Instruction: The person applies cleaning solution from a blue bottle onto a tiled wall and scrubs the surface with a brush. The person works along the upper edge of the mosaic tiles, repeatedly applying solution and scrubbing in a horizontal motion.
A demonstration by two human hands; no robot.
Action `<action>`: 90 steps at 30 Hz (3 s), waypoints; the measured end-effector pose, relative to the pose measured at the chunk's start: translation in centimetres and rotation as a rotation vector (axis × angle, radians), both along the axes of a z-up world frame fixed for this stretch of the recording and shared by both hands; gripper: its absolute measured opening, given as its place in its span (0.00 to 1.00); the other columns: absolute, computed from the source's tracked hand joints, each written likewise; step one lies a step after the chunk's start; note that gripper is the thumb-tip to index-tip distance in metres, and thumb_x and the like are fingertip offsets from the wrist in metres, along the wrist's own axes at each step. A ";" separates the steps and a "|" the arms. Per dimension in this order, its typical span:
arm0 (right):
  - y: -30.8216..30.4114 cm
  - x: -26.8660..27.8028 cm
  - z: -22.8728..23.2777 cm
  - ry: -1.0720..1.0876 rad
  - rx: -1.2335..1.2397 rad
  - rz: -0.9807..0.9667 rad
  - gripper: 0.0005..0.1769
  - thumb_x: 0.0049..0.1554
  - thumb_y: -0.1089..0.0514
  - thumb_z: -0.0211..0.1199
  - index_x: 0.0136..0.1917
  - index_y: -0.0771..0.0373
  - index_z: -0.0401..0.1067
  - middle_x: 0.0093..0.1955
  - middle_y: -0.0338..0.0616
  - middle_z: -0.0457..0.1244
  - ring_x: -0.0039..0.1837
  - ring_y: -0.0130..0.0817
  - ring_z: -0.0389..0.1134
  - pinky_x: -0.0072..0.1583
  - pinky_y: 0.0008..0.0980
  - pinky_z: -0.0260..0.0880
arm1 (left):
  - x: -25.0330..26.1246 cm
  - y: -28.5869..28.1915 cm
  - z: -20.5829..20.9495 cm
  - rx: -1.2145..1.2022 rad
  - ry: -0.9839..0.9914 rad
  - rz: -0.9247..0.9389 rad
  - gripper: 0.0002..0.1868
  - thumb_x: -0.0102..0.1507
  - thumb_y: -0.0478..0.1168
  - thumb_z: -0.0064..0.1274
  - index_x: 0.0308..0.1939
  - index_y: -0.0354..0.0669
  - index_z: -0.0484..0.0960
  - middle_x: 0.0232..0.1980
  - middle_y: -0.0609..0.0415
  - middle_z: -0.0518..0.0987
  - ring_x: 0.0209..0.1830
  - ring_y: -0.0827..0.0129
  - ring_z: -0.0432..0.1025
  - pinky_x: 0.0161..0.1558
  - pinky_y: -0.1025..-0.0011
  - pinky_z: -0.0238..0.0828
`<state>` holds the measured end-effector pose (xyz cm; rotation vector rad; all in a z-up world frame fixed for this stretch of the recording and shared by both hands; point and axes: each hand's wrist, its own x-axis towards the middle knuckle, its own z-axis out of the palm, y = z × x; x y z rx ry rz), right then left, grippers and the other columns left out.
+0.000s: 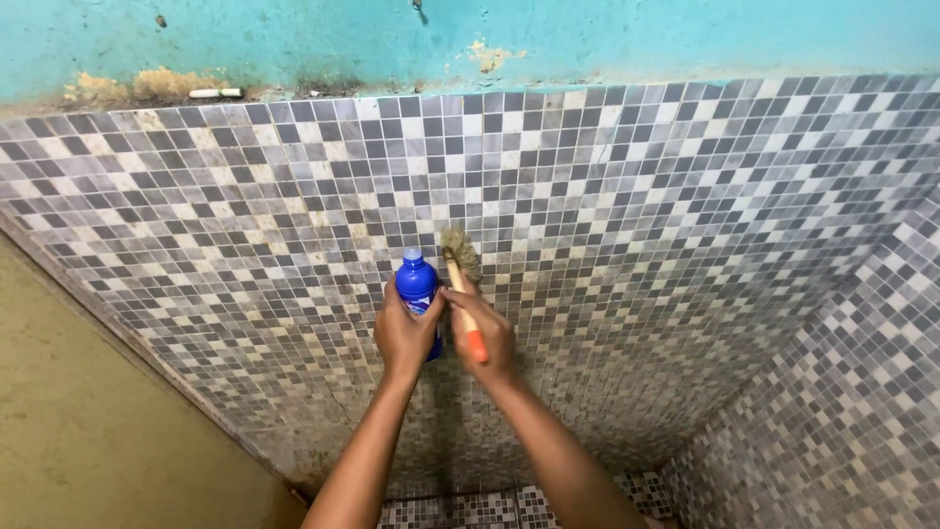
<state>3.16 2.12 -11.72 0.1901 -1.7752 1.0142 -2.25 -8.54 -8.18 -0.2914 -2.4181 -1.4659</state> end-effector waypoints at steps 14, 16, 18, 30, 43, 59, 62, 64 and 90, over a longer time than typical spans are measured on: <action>15.6 7.4 -1.6 0.148 -0.257 -0.559 0.11 0.61 0.71 0.60 0.55 0.65 0.77 0.59 0.63 0.67 0.56 0.53 0.71 0.60 0.45 0.70 | -0.9 -0.6 -0.9 -0.007 -0.012 0.035 0.39 0.54 0.61 0.66 0.62 0.46 0.74 0.49 0.35 0.83 0.53 0.35 0.77 0.52 0.41 0.73; 11.7 5.7 -1.0 0.153 -0.208 -0.578 0.12 0.62 0.71 0.56 0.58 0.67 0.75 0.60 0.71 0.66 0.55 0.61 0.70 0.60 0.51 0.70 | -1.2 -1.2 -0.8 -0.005 0.001 0.045 0.39 0.54 0.60 0.67 0.62 0.45 0.74 0.49 0.36 0.83 0.52 0.35 0.77 0.52 0.41 0.74; 7.7 3.0 -1.3 0.011 -0.128 -0.545 0.19 0.53 0.71 0.62 0.59 0.65 0.75 0.53 0.58 0.71 0.48 0.48 0.74 0.52 0.41 0.75 | -1.5 -1.8 -0.4 -0.016 0.021 0.048 0.39 0.55 0.60 0.66 0.63 0.44 0.73 0.49 0.33 0.83 0.52 0.34 0.76 0.52 0.39 0.73; 1.9 -0.2 -5.1 -0.015 -0.303 -0.184 0.13 0.55 0.63 0.63 0.54 0.60 0.81 0.46 0.57 0.72 0.43 0.47 0.75 0.45 0.39 0.78 | -2.0 -4.3 0.2 -0.062 0.010 0.043 0.40 0.53 0.61 0.67 0.64 0.49 0.73 0.51 0.36 0.83 0.53 0.37 0.77 0.54 0.42 0.74; 3.4 2.0 -2.5 0.108 -0.399 -0.527 0.09 0.59 0.69 0.60 0.51 0.63 0.78 0.47 0.59 0.71 0.49 0.51 0.74 0.51 0.43 0.76 | 0.8 -1.5 -1.9 -0.027 -0.029 -0.112 0.41 0.50 0.59 0.71 0.62 0.49 0.76 0.49 0.36 0.84 0.51 0.37 0.78 0.51 0.43 0.76; 13.5 5.4 -5.3 0.140 -0.247 -0.533 0.10 0.58 0.72 0.63 0.54 0.69 0.76 0.52 0.59 0.70 0.58 0.52 0.71 0.63 0.50 0.69 | 3.5 1.6 -3.7 0.087 -0.127 -0.084 0.40 0.49 0.56 0.71 0.63 0.49 0.77 0.52 0.37 0.84 0.55 0.36 0.76 0.55 0.40 0.73; 7.2 3.5 -3.5 0.034 -0.217 -0.460 0.12 0.56 0.67 0.64 0.53 0.63 0.78 0.49 0.53 0.71 0.51 0.47 0.73 0.56 0.45 0.74 | 2.6 3.3 -4.5 0.115 -0.111 -0.090 0.40 0.50 0.55 0.72 0.63 0.47 0.77 0.52 0.37 0.83 0.55 0.36 0.76 0.55 0.40 0.73; 3.7 2.9 -1.5 -0.040 -0.179 -0.351 0.13 0.55 0.63 0.65 0.53 0.56 0.79 0.48 0.46 0.73 0.46 0.38 0.75 0.52 0.36 0.77 | 2.4 4.0 -4.3 0.126 -0.097 -0.090 0.41 0.50 0.55 0.72 0.64 0.48 0.76 0.52 0.38 0.83 0.55 0.36 0.76 0.55 0.41 0.73; 1.3 1.3 -1.6 0.053 -0.141 -0.035 0.12 0.54 0.70 0.62 0.47 0.58 0.82 0.60 0.55 0.70 0.60 0.51 0.72 0.57 0.42 0.75 | 0.7 4.8 -5.0 0.177 -0.115 0.060 0.37 0.51 0.54 0.69 0.63 0.54 0.76 0.53 0.41 0.83 0.57 0.41 0.75 0.57 0.44 0.73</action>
